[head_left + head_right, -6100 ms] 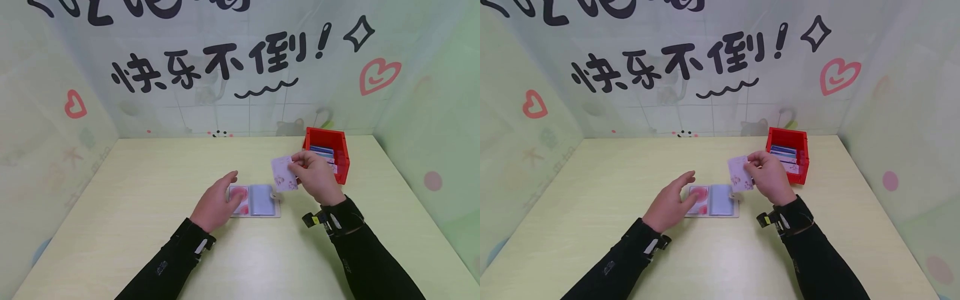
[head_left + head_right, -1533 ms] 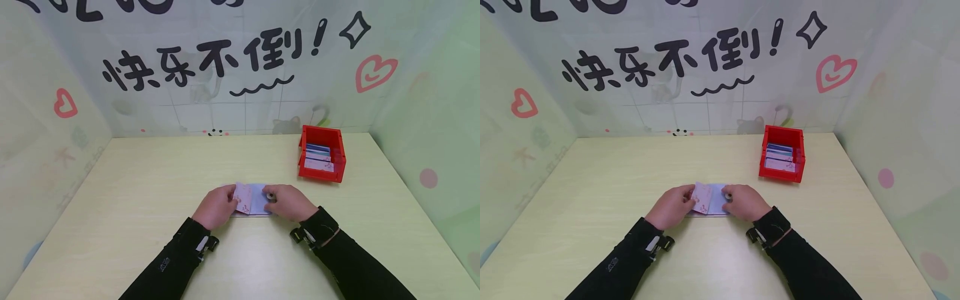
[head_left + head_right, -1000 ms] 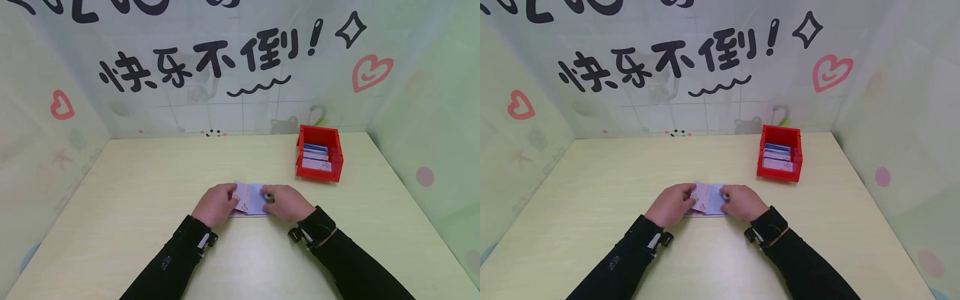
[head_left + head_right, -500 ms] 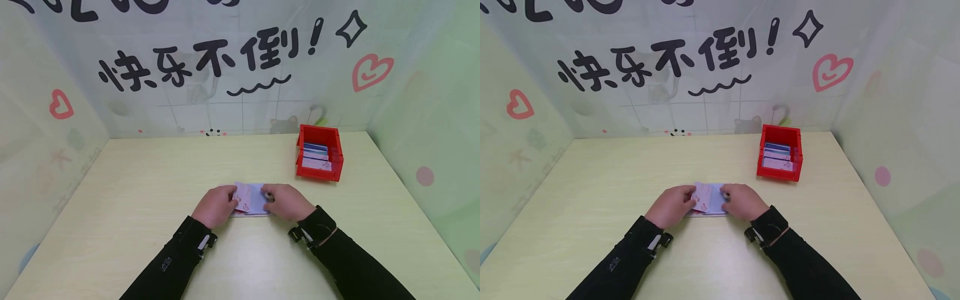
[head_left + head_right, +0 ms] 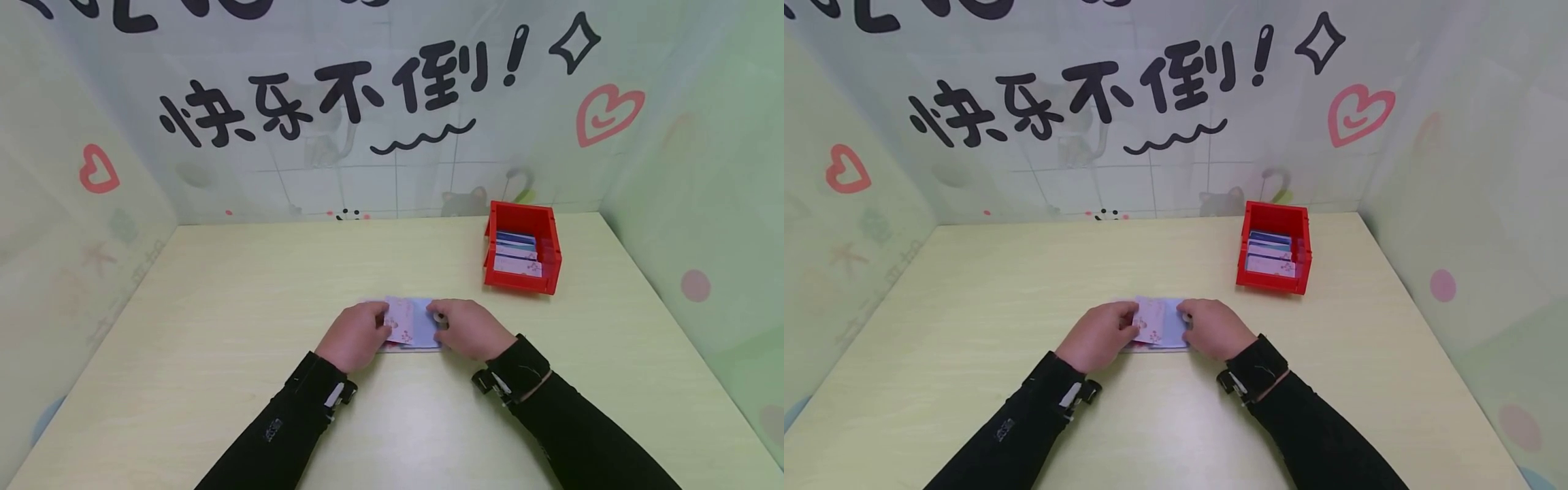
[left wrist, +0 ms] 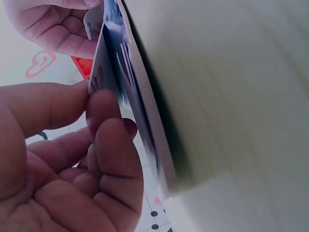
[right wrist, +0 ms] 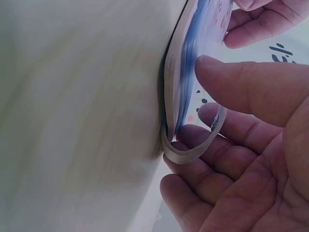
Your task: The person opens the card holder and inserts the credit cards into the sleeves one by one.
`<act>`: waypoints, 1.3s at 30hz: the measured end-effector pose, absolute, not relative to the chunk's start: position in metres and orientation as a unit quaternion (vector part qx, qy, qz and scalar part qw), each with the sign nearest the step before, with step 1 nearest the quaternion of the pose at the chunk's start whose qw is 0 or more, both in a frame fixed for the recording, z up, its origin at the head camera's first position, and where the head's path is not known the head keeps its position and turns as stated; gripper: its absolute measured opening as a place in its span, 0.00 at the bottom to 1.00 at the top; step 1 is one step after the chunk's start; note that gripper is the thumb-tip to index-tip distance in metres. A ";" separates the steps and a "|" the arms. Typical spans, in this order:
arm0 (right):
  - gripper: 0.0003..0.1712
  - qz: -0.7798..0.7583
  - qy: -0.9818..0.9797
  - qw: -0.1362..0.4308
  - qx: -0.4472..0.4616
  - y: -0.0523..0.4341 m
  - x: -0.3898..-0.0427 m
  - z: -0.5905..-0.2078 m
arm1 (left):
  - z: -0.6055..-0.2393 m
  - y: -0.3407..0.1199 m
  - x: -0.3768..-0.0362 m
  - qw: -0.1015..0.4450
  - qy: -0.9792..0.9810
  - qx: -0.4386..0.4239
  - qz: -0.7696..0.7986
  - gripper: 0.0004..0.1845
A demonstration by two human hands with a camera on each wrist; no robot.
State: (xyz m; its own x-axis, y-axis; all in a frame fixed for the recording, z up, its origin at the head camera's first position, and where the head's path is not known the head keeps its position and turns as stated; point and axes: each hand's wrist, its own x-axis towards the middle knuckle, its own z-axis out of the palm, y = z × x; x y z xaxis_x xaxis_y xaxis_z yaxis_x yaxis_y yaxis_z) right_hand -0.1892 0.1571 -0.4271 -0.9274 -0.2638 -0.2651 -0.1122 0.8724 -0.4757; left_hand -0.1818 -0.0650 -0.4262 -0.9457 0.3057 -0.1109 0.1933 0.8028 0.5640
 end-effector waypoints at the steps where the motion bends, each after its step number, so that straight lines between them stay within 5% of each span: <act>1: 0.32 -0.233 0.954 0.163 -0.099 0.157 -0.189 -0.427 | -0.426 -0.065 -0.182 0.100 0.944 0.134 0.285 0.23; 19: 0.33 -0.247 0.951 0.160 -0.095 0.158 -0.189 -0.424 | -0.423 -0.060 -0.181 0.100 0.943 0.159 0.274 0.13; 39: 0.32 -0.261 0.949 0.154 -0.090 0.158 -0.190 -0.427 | -0.426 -0.052 -0.179 0.094 0.952 0.177 0.233 0.20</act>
State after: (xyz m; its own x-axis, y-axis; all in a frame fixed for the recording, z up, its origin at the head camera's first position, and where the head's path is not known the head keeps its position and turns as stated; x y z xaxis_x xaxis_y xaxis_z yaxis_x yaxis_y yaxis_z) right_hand -0.1895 0.1579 -0.4274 -0.9365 -0.2513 -0.2446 -0.0909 0.8476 -0.5227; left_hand -0.1793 -0.0520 -0.4256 -0.9196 0.3807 -0.0967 0.2930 0.8288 0.4767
